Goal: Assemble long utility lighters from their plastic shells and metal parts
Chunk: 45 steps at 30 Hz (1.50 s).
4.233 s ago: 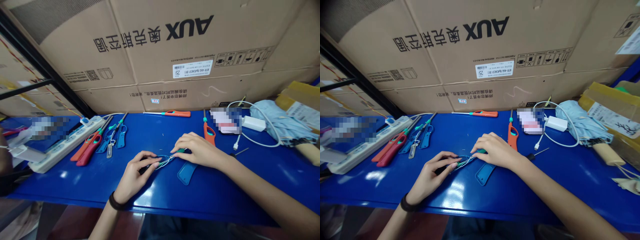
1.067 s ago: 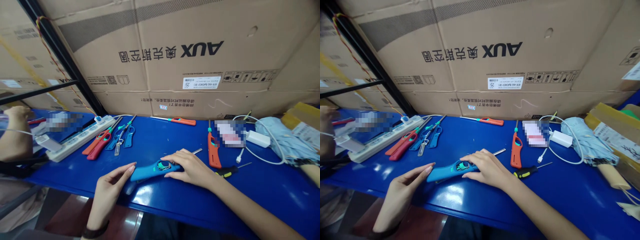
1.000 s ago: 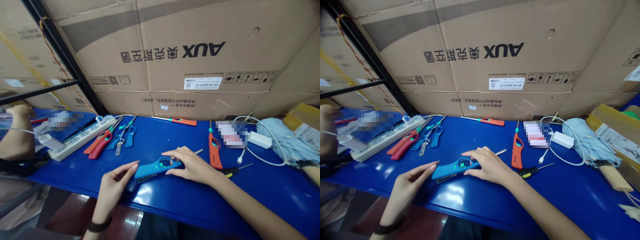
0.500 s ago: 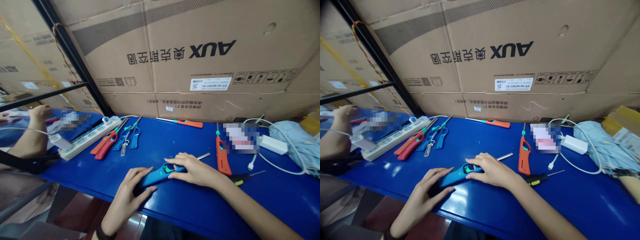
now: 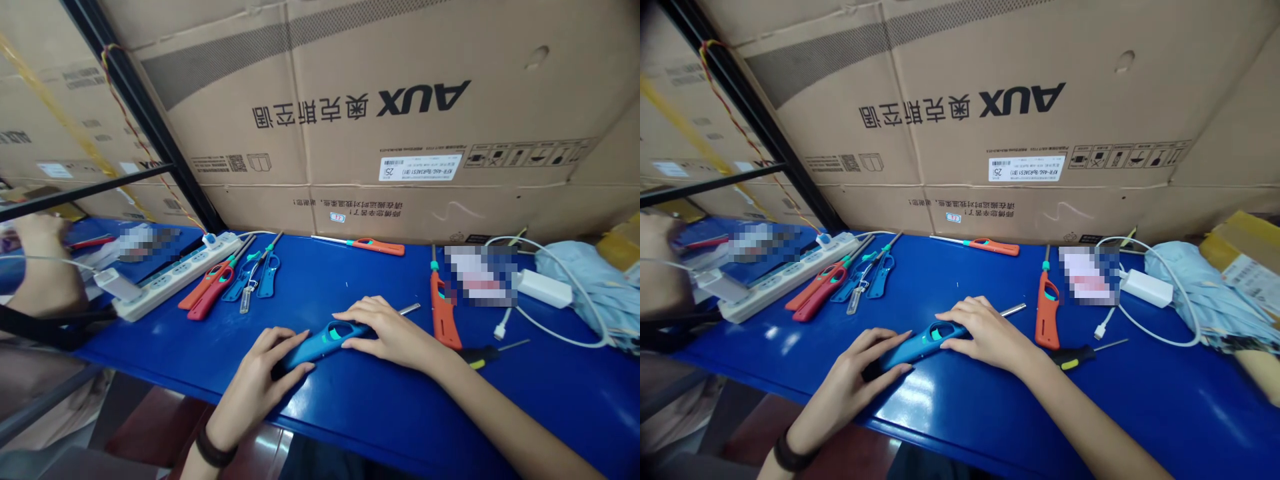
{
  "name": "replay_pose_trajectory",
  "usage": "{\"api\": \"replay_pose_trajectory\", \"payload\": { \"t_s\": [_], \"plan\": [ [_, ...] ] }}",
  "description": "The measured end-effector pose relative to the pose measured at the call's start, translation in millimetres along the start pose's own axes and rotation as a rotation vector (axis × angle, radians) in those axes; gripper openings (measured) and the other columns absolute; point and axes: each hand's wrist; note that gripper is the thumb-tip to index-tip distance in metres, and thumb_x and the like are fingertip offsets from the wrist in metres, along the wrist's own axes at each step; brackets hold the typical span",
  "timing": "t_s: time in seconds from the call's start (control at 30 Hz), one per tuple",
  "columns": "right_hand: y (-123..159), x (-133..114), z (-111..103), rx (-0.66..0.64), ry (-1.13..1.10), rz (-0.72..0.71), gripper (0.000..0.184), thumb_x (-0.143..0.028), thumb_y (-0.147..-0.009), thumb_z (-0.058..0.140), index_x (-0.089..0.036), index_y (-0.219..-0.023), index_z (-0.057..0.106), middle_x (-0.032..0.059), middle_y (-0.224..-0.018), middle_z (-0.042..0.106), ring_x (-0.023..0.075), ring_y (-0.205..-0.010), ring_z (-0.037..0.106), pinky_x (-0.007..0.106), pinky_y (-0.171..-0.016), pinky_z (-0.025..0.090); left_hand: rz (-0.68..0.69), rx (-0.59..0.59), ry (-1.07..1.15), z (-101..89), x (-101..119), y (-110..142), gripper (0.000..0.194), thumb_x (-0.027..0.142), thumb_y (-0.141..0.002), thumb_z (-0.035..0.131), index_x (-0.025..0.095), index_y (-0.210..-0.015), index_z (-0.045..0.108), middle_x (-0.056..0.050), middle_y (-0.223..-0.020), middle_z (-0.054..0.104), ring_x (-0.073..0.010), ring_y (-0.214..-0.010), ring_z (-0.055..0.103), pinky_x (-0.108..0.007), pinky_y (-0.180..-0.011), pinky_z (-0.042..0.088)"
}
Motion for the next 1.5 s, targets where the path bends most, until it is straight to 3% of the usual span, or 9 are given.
{"api": "replay_pose_trajectory", "payload": {
  "t_s": [0.43,0.83,1.03,1.17,1.33,1.5],
  "plan": [
    [3.8,3.9,-1.3,0.010,0.035,0.038,0.035,-0.041,-0.086,0.057,-0.029,-0.119,0.060,0.0036,-0.107,0.063,0.0199,-0.103,0.051,0.037,-0.092,0.037,0.068,-0.038,-0.079,-2.1,2.4,-10.5,0.041,0.040,-0.087,0.052,0.030,-0.127,0.053,-0.006,-0.102,0.058,-0.0201,-0.095,0.057,-0.033,-0.085,0.049],
    [7.3,7.1,-2.0,-0.021,-0.102,0.124,0.035,-0.042,-0.091,0.048,-0.030,-0.123,0.056,0.0043,-0.113,0.060,0.0202,-0.107,0.050,0.040,-0.096,0.035,-0.012,-0.003,-0.017,2.5,3.9,-9.0,0.040,0.041,-0.085,0.056,0.033,-0.124,0.056,-0.004,-0.106,0.061,-0.0200,-0.098,0.059,-0.034,-0.086,0.050],
    [9.5,14.1,-13.7,0.060,-0.030,0.164,0.028,-0.039,-0.092,0.047,-0.030,-0.114,0.062,0.0031,-0.113,0.063,0.0213,-0.109,0.051,0.043,-0.096,0.033,-0.018,0.027,-0.053,2.9,6.4,-10.7,0.041,0.045,-0.082,0.058,0.032,-0.121,0.058,-0.005,-0.108,0.061,-0.0220,-0.098,0.059,-0.036,-0.084,0.052],
    [11.8,16.8,-21.1,0.079,0.052,0.133,0.023,-0.037,-0.088,0.055,-0.028,-0.105,0.066,0.0024,-0.107,0.066,0.0210,-0.104,0.054,0.041,-0.092,0.035,0.000,0.046,-0.084,13.1,19.2,-18.5,0.042,0.044,-0.085,0.054,0.030,-0.124,0.055,-0.006,-0.115,0.060,-0.0233,-0.104,0.057,-0.040,-0.090,0.048],
    [15.2,23.1,-22.9,0.049,0.086,0.104,0.027,-0.035,-0.082,0.064,-0.027,-0.107,0.065,0.0022,-0.107,0.066,0.0208,-0.102,0.055,0.038,-0.090,0.035,0.040,0.079,-0.110,31.9,41.5,-35.4,0.037,0.041,-0.088,0.051,0.029,-0.123,0.056,-0.006,-0.116,0.062,-0.0233,-0.103,0.058,-0.041,-0.088,0.049],
    [15.1,24.4,-20.0,0.026,0.126,0.110,0.018,-0.031,-0.084,0.062,-0.024,-0.100,0.067,0.0021,-0.102,0.067,0.0202,-0.097,0.057,0.037,-0.085,0.037,0.066,0.118,-0.132,41.5,44.7,-46.4,0.032,0.036,-0.088,0.052,0.028,-0.119,0.059,-0.005,-0.112,0.064,-0.0219,-0.100,0.060,-0.036,-0.083,0.052]
  ]
}}
Point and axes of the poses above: each hand's wrist, its own y-axis away from the middle knuckle, its own z-axis out of the palm, x = y × z
